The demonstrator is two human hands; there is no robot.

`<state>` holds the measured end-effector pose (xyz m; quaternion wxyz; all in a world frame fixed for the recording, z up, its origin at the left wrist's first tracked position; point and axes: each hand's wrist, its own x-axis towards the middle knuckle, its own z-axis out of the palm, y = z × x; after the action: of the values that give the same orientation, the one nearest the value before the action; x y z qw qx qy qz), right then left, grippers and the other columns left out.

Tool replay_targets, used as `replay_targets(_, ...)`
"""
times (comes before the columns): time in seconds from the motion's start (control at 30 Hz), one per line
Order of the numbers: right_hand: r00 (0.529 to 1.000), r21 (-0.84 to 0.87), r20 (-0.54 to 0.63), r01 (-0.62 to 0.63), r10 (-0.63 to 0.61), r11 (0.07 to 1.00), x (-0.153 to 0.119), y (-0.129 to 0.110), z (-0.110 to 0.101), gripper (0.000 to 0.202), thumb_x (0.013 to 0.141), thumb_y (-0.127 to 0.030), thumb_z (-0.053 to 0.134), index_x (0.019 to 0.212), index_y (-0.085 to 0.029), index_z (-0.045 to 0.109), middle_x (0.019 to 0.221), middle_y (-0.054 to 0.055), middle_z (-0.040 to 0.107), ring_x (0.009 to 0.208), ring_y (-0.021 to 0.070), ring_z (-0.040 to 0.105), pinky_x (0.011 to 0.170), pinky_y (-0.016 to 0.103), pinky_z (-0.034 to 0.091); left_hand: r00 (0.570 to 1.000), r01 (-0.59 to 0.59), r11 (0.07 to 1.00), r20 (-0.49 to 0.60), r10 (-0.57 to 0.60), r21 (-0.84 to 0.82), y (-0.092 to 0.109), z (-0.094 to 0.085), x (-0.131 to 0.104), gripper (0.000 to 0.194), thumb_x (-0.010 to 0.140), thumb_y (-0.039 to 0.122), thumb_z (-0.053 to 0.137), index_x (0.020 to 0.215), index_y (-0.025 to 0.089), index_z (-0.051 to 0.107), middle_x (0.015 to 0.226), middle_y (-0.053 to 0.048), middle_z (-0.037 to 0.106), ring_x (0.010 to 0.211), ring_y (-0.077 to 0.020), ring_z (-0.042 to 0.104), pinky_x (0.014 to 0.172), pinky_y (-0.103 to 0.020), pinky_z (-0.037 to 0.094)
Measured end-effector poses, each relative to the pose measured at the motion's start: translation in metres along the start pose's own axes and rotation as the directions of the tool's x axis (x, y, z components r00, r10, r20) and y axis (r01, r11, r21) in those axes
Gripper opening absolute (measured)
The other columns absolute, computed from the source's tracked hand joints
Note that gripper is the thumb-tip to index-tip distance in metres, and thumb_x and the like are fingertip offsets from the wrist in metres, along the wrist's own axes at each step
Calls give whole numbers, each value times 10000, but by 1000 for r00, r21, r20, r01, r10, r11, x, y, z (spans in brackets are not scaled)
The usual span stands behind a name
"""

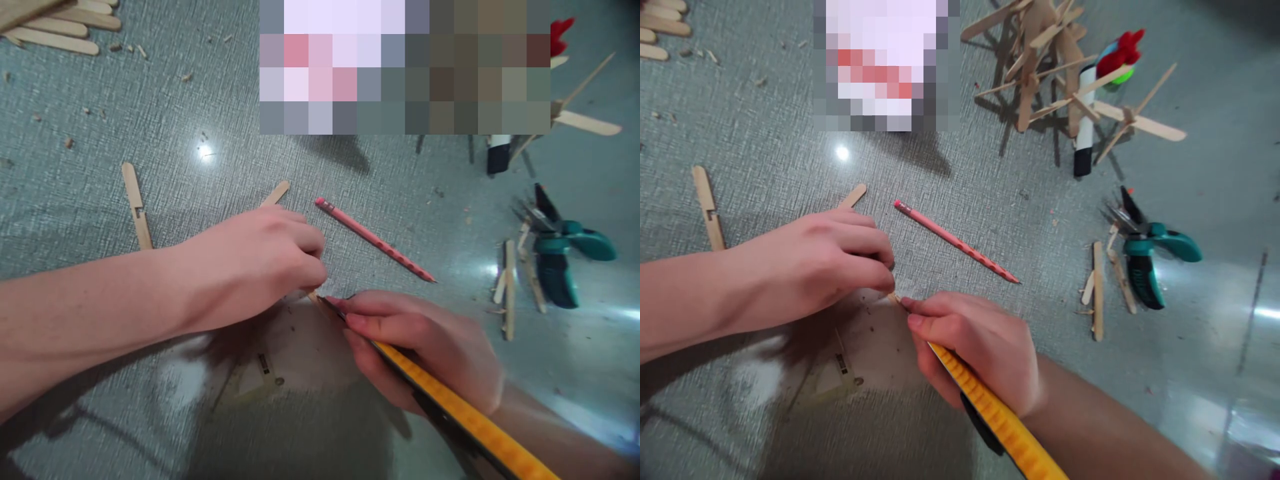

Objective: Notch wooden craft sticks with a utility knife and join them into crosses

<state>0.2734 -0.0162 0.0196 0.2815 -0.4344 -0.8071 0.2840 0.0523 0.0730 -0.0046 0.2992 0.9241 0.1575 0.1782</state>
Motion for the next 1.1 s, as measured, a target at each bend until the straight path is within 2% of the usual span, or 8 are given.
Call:
replay_targets(0.2, 999, 24, -29, -16, 17, 1000, 0, 2, 2, 335, 806, -48, 601, 1036, -291, 581, 825, 19, 745, 633, 167, 723, 530, 264, 606, 1000, -11, 999, -26, 12, 48, 1, 1, -1, 327, 930, 84, 422, 814, 196, 706, 810, -33, 655, 735, -158, 553, 713, -304, 420)
replay_targets(0.33, 999, 106, -28, -15, 18, 994, -1, 8, 2, 308, 802, -48, 624, 1024, -260, 611, 897, 45, 760, 698, 166, 746, 577, 246, 622, 999, -26, 998, -22, 27, 51, -1, -1, -2, 318, 923, 82, 435, 820, 201, 711, 807, -32, 664, 731, -162, 573, 709, -312, 425)
replay_targets(0.47, 997, 186, -72, -4, 17, 983, -3, 14, -1, 312, 777, -22, 624, 1014, -224, 631, 861, 41, 749, 694, 147, 733, 566, 219, 605, 998, -63, 995, 9, 63, 76, -2, -8, -3, 324, 951, 120, 427, 840, 212, 717, 844, -37, 696, 765, -175, 597, 734, -328, 444)
replay_targets(0.6, 992, 216, -117, -27, 53, 976, -4, 15, -1, 342, 759, -3, 629, 1022, -222, 634, 867, 47, 752, 685, 148, 723, 573, 232, 605, 1000, -21, 995, 10, 20, 96, -4, -14, -4, 355, 981, 148, 388, 892, 243, 718, 929, -25, 720, 845, -165, 612, 783, -314, 452)
replay_targets(0.8, 997, 183, -76, 3, 12, 983, -1, 12, -1, 335, 772, -5, 623, 1025, -223, 644, 872, 51, 763, 676, 152, 734, 563, 229, 614, 998, 10, 985, 52, -19, 172, -3, -12, -4, 285, 970, 213, 474, 855, 263, 731, 914, -6, 709, 825, -159, 580, 786, -320, 414)
replay_targets(1.0, 1000, 112, -26, 12, -9, 994, 2, 7, 1, 328, 797, -51, 637, 1040, -270, 622, 888, 36, 770, 686, 175, 750, 577, 259, 634, 995, 95, 988, 13, -97, 119, 1, -7, -1, 267, 970, 228, 500, 831, 240, 727, 860, 1, 681, 776, -153, 545, 764, -322, 371)
replay_targets(1.1, 1000, 71, -12, 1, 0, 998, 3, 5, 2, 327, 804, -54, 625, 1041, -279, 616, 881, 35, 769, 680, 183, 749, 580, 274, 633, 992, 123, 989, 28, -125, 79, 2, -7, 0, 261, 958, 217, 502, 835, 247, 730, 839, 6, 677, 775, -158, 535, 760, -326, 351)
